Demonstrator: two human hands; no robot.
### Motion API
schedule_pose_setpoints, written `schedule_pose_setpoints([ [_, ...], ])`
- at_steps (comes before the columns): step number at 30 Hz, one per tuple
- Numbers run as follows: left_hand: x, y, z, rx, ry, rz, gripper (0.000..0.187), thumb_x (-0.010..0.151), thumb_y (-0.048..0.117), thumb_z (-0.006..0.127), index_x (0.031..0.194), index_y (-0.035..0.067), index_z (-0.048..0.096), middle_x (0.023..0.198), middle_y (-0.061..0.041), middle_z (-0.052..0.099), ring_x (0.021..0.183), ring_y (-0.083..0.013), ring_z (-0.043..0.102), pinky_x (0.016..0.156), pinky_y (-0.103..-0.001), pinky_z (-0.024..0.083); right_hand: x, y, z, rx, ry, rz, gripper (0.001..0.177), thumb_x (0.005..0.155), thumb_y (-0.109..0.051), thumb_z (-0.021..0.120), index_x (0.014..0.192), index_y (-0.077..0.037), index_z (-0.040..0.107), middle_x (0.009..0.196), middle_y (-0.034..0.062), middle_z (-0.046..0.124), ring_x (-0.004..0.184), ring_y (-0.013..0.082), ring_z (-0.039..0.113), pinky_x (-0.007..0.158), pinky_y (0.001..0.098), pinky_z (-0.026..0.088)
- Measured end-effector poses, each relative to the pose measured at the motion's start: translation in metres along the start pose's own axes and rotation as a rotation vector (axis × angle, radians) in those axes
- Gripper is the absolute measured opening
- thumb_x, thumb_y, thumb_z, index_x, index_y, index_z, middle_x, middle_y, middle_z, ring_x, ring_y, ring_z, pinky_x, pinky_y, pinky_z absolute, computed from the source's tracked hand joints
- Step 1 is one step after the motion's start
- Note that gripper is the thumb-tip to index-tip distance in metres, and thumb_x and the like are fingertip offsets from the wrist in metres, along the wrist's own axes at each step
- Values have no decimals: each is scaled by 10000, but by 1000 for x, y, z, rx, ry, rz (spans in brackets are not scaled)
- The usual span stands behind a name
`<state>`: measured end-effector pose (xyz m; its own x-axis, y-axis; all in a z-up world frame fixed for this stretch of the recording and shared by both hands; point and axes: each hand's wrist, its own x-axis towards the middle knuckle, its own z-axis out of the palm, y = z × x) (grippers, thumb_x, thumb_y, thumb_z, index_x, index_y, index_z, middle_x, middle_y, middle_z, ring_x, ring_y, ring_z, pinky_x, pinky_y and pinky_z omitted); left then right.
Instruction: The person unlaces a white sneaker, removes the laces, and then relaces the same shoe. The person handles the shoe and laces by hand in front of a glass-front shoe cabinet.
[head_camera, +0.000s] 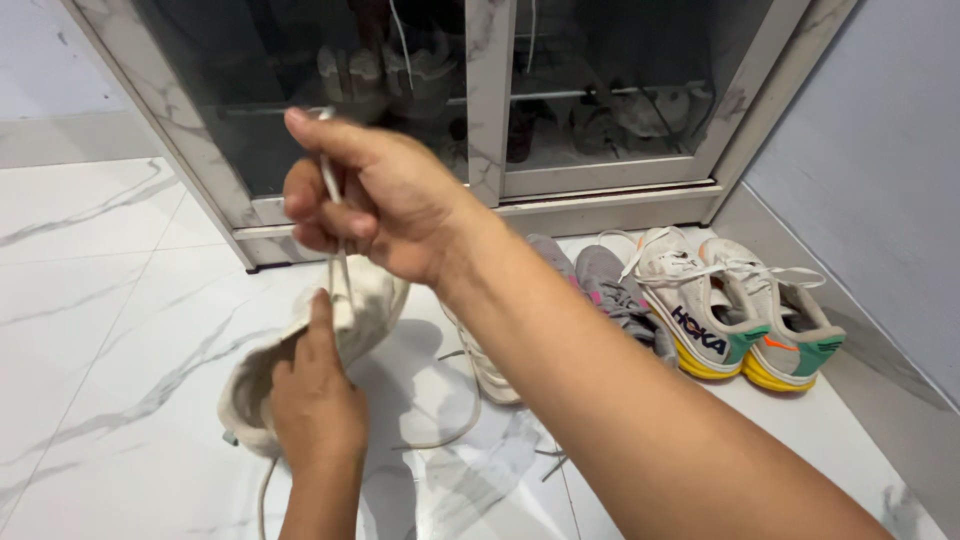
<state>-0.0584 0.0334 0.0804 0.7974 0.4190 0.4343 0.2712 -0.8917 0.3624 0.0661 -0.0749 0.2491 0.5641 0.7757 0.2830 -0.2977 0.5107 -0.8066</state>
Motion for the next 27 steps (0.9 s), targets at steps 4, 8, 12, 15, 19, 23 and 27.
schedule_pose_setpoints([
  [4,-25,-17,15,77,-77,21,810,796,-62,593,1550,196,447,1228,-148,689,886,-391,637,801,-479,532,10,-45,0,-67,65,-132,223,1074,-202,572,948,-27,629,838,143,748,564,143,591,636,369,596],
  [8,-42,-28,23,96,-146,-24,781,766,-66,590,1505,171,510,1248,-117,694,899,-379,651,814,-456,542,13,-68,-19,-573,317,-217,197,1022,-187,612,890,-62,687,737,101,735,482,105,580,502,297,568],
  [12,-41,-31,21,-3,-38,25,764,625,-77,602,1351,158,629,1246,-125,698,935,-407,647,847,-476,531,15,-43,-50,-1490,488,421,114,828,-111,769,930,-75,734,783,125,755,622,183,715,587,355,577],
  [15,-37,-28,21,-61,-95,7,670,679,-75,620,1276,217,701,1242,-121,709,976,-394,652,860,-473,531,2,14,-81,-2068,98,752,411,739,-296,902,1009,-13,777,964,158,728,905,318,713,807,444,566],
  [19,-27,-26,27,-258,-267,-258,409,768,113,682,1159,210,749,1139,-106,752,991,-359,678,877,-427,517,-27,104,-117,-1863,128,715,264,772,-63,723,1027,-51,791,1085,200,750,998,330,736,857,435,590],
  [23,-5,-38,32,-599,-418,-612,305,834,279,671,1053,117,809,1009,-106,783,922,-271,677,816,-336,483,-56,173,-116,-1561,191,527,251,856,-152,645,1062,-103,779,1066,194,752,982,344,731,894,434,565],
  [27,-3,-51,40,-908,-472,-883,424,858,380,706,914,-20,834,851,-119,715,770,-231,582,710,-338,462,-83,202,-95,-1448,357,509,246,894,-284,673,950,-63,766,1002,181,742,956,351,707,868,462,552],
])
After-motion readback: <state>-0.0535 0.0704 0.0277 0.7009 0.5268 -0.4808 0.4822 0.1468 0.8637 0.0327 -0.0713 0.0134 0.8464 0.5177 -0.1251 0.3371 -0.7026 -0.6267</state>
